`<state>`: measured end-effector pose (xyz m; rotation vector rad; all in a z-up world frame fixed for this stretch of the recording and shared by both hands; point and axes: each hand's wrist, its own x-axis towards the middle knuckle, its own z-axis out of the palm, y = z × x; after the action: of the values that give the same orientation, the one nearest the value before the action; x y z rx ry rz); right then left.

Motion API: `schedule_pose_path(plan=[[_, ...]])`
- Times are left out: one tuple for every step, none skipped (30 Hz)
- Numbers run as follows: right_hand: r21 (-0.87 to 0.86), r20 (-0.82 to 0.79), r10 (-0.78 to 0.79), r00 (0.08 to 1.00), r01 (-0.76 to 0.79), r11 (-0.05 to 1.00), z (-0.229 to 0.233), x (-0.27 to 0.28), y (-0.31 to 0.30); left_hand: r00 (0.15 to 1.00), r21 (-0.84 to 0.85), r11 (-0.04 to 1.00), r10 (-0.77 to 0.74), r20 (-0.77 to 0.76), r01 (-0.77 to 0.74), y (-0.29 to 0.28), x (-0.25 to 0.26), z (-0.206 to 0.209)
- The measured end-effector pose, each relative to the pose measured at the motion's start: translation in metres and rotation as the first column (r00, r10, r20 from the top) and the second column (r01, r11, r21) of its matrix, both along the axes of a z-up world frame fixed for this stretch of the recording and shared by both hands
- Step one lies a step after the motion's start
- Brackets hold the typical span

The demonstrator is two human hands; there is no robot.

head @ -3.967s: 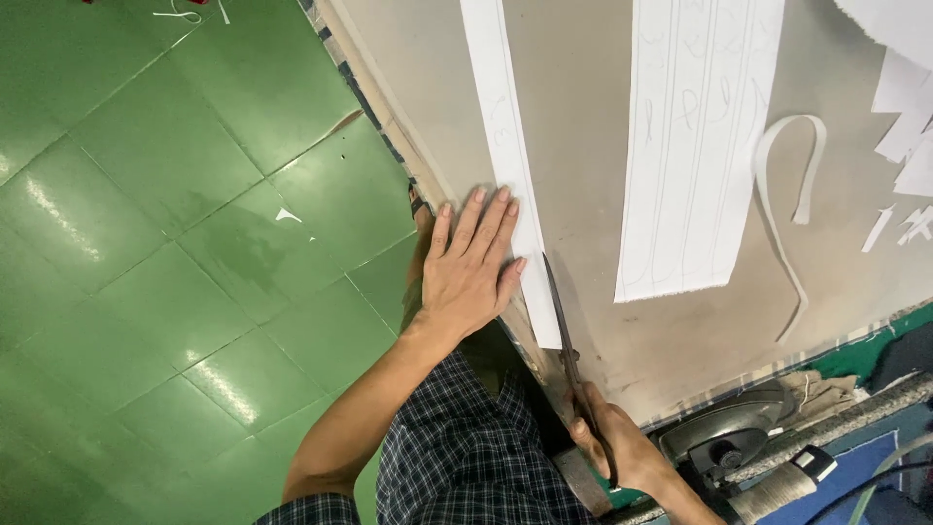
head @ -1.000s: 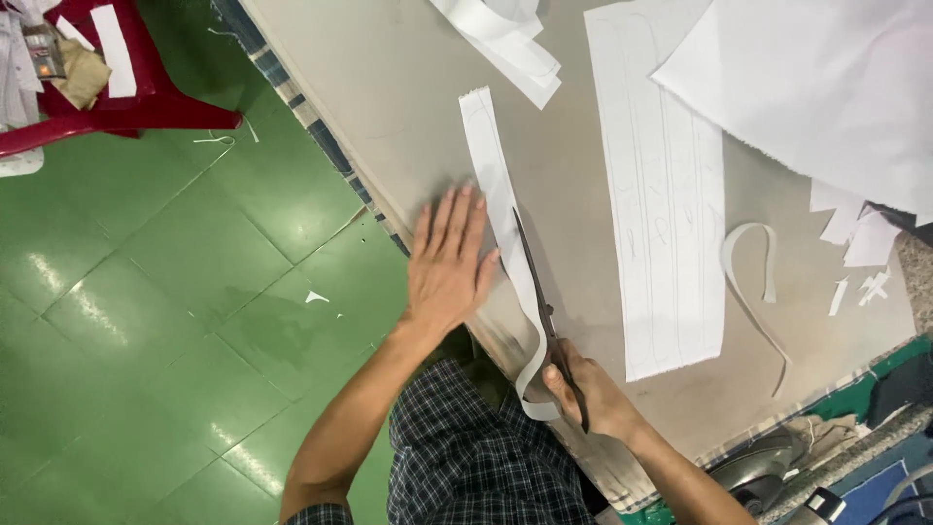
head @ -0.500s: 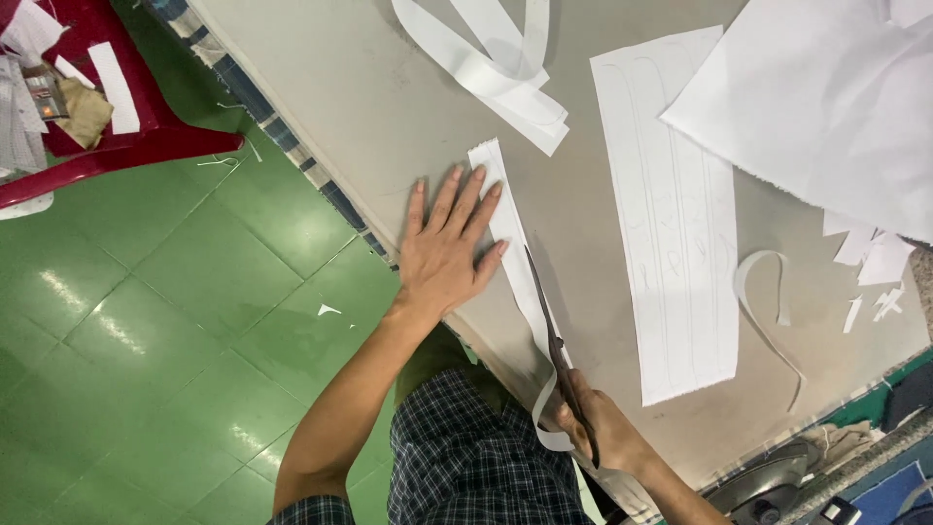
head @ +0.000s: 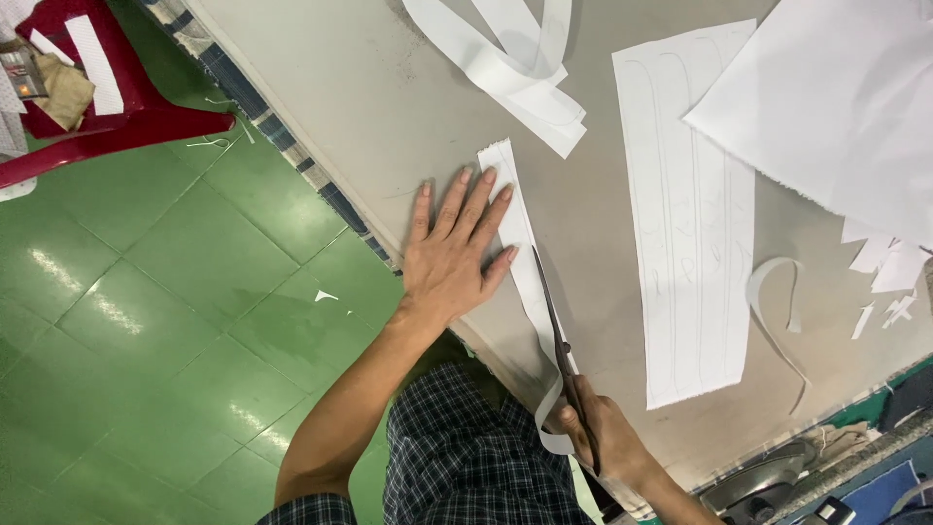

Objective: The person uses shears to cut long strips of white fabric on a work table. They trim the edges and cut the fabric into smaller pieces, handling the material with both hands throughout the process.

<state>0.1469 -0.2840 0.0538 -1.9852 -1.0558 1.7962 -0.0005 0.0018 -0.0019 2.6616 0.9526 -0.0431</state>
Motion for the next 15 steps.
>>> schedule_pose_path(plan=[[-0.003,-0.001,0.001,1.000,-0.001,1.000,0.003,-0.001,0.004,1.000,-0.003,1.000,0.001,-0.001,-0.001,0.000,0.000,0.000],[0.006,-0.019,-0.026,0.999,0.026,1.000,0.006,-0.002,0.007,1.000,0.008,1.000,0.001,0.006,-0.001,0.000,0.000,0.000],[0.015,-0.038,-0.053,0.998,0.054,0.998,0.009,-0.003,0.011,1.000,0.019,1.000,0.001,0.012,-0.001,0.000,0.000,-0.001],[0.013,-0.038,-0.054,0.998,0.054,0.998,0.010,-0.001,0.009,1.000,0.017,1.000,0.000,0.012,-0.001,0.000,0.000,-0.001],[-0.039,-0.062,-0.057,0.996,0.055,0.998,0.010,0.001,0.007,1.000,0.021,1.000,0.000,0.005,0.000,0.000,0.000,0.000],[-0.090,-0.085,-0.063,0.994,0.055,0.994,0.011,0.003,0.005,1.000,0.025,1.000,-0.001,-0.003,0.001,0.001,0.000,0.001],[-0.089,-0.083,-0.064,0.994,0.057,0.994,0.010,0.006,0.004,1.000,0.026,1.000,-0.002,-0.001,0.002,0.001,0.000,0.000],[-0.106,-0.131,-0.053,0.990,0.039,0.994,0.010,0.008,0.003,1.000,0.007,1.000,-0.008,-0.015,0.008,0.001,0.000,0.000],[-0.122,-0.178,-0.043,0.983,0.021,0.992,0.010,0.010,0.001,0.999,-0.013,1.000,-0.013,-0.030,0.013,0.001,0.000,0.000],[-0.121,-0.177,-0.043,0.983,0.022,0.992,0.009,0.011,0.007,0.999,-0.012,1.000,-0.014,-0.029,0.014,0.001,0.000,-0.001],[-0.098,-0.168,-0.031,0.985,0.014,0.995,0.009,0.012,0.012,0.999,0.026,1.000,-0.014,-0.041,0.015,0.000,0.000,-0.002],[-0.075,-0.160,-0.018,0.987,0.006,0.997,0.008,0.012,0.017,0.999,0.064,0.998,-0.014,-0.053,0.017,-0.001,-0.001,-0.004],[-0.077,-0.159,-0.021,0.987,0.009,0.997,0.006,0.011,0.025,0.998,0.063,0.998,-0.017,-0.052,0.020,0.000,-0.001,-0.003],[-0.021,-0.156,-0.026,0.987,0.023,1.000,0.005,0.009,0.033,0.999,0.044,0.999,-0.014,-0.037,0.016,0.001,-0.001,-0.002],[0.035,-0.152,-0.029,0.988,0.034,0.999,0.004,0.008,0.041,1.000,0.025,1.000,-0.010,-0.022,0.011,0.001,-0.001,-0.001]])
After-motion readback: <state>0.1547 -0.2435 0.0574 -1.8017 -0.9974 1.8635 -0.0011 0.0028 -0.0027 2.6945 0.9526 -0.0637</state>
